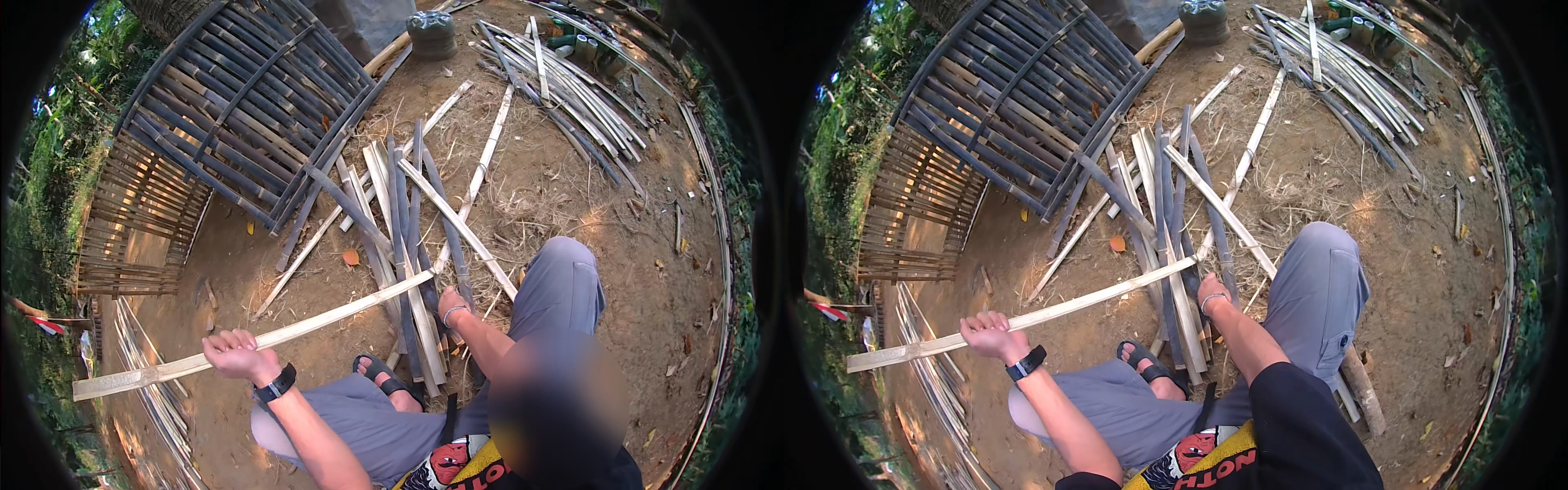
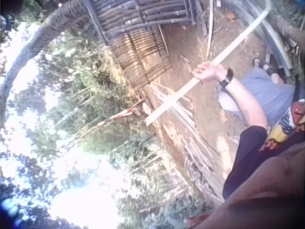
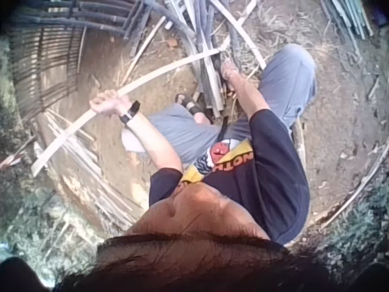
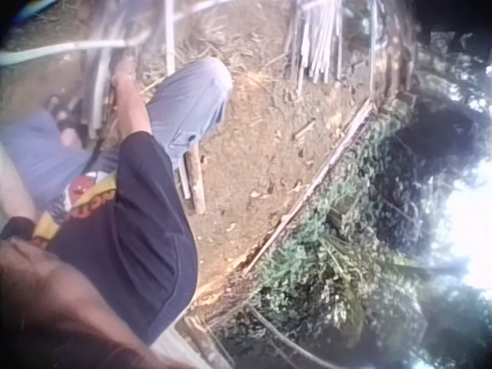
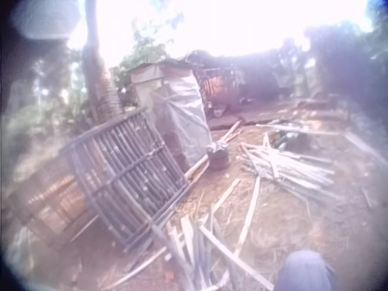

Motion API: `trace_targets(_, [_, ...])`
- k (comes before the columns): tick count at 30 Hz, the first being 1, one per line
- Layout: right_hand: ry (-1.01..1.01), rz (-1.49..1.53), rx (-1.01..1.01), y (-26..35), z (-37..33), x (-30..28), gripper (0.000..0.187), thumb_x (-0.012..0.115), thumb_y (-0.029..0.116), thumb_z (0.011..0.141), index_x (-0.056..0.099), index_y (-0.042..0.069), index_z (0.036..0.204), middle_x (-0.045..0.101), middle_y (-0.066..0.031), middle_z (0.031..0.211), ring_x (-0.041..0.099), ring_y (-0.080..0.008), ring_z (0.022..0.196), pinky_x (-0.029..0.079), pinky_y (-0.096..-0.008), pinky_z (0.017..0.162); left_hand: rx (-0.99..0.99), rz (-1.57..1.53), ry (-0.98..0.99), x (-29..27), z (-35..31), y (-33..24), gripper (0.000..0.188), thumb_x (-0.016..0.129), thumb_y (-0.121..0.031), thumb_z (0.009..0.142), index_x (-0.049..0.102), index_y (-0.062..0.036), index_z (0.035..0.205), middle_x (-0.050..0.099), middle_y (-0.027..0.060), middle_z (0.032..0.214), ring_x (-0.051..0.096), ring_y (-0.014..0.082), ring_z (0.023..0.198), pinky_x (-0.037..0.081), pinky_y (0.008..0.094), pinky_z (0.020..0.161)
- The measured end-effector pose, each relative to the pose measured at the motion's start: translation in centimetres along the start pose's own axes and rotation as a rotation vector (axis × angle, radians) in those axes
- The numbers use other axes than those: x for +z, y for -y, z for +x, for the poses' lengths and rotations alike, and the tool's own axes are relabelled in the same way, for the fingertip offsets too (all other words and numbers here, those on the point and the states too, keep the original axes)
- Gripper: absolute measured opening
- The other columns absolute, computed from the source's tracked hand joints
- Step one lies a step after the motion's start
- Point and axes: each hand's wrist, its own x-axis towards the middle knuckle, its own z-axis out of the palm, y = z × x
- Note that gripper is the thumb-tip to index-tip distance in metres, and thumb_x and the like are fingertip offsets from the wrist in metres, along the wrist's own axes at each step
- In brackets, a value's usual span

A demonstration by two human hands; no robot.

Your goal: The person shaves a strip of bamboo with a knife while sitting outdoors near a pile of bamboo pieces.

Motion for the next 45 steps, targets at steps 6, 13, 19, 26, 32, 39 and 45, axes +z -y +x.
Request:
trace_targets(6, [0.040,-0.237,-0.008,-1.0,1.7,-0.6,0.032,0.042,0.017,0.092,0.049,-0.002,0.116,0.058,-0.0255,0.118,0.058,-0.0348,0.112,0.051,-0.0451,0.087,0.009,0.005,0.009,0.5,-0.3,-0.1,0.039,0.035,-0.026,0.097,0.024,-0.0159,0.061,0.020,-0.0027,0.047,0.017,0.0086,0.037,0.015,0.0247,0.036])
trace_targets(13, [0.052,-0.279,0.028,-0.7,1.1,-0.5,0.034,0.042,0.017,0.091,0.048,-0.005,0.116,0.057,-0.0249,0.120,0.059,-0.0331,0.111,0.050,-0.0410,0.089,0.010,0.010,-0.033,0.0,-0.1,-0.2,0.038,0.035,-0.025,0.096,0.023,-0.0158,0.061,0.021,-0.0026,0.047,0.018,0.0086,0.037,0.015,0.0247,0.036])
trace_targets(19, [0.037,-0.197,-0.013,-3.1,4.6,3.5,0.036,0.048,0.018,0.088,0.057,-0.005,0.114,0.060,-0.0221,0.115,0.058,-0.0392,0.110,0.048,-0.0428,0.091,0.014,0.017,-0.023,0.4,-0.4,-0.5,0.039,0.034,-0.025,0.096,0.023,-0.0161,0.060,0.021,-0.0026,0.047,0.018,0.0086,0.037,0.015,0.0250,0.036])
trace_targets(26, [0.177,-0.623,-0.501,2.0,3.4,0.7,0.028,0.056,0.015,0.080,0.067,-0.003,0.097,0.064,-0.0235,0.105,0.064,-0.0349,0.100,0.053,-0.0382,0.082,-0.007,-0.022,0.089,-0.1,-0.2,-0.4,0.040,0.037,-0.029,0.095,0.025,-0.0161,0.060,0.021,-0.0026,0.047,0.017,0.0087,0.038,0.016,0.0258,0.038])
trace_targets(32, [0.057,-0.273,-0.648,9.5,-13.7,-5.4,0.025,0.044,0.010,0.085,0.046,-0.009,0.100,0.063,-0.0316,0.080,0.067,-0.0405,0.078,0.054,-0.0474,0.071,-0.058,-0.156,0.313,-1.0,-0.9,-0.9,0.041,0.034,-0.029,0.097,0.026,-0.0159,0.059,0.022,-0.0026,0.046,0.017,0.0090,0.036,0.017,0.0245,0.037])
trace_targets(39, [0.011,-0.071,-0.491,6.4,-16.0,-5.7,0.022,0.044,0.012,0.088,0.042,-0.007,0.099,0.061,-0.0339,0.080,0.063,-0.0465,0.080,0.051,-0.0519,0.070,-0.148,-0.419,0.656,-1.6,-2.2,-1.1,0.042,0.037,-0.030,0.096,0.028,-0.0145,0.058,0.025,-0.0020,0.045,0.020,0.0092,0.035,0.021,0.0239,0.038])
trace_targets(45, [0.167,-0.062,-0.616,8.4,-22.9,-7.3,0.029,0.045,0.023,0.093,0.039,-0.005,0.099,0.061,-0.0342,0.079,0.062,-0.0476,0.078,0.050,-0.0540,0.070,-0.071,-0.414,0.934,-3.2,-3.9,-3.1,0.044,0.045,-0.032,0.093,0.030,-0.0140,0.057,0.029,-0.0016,0.043,0.023,0.0090,0.032,0.023,0.0242,0.038])
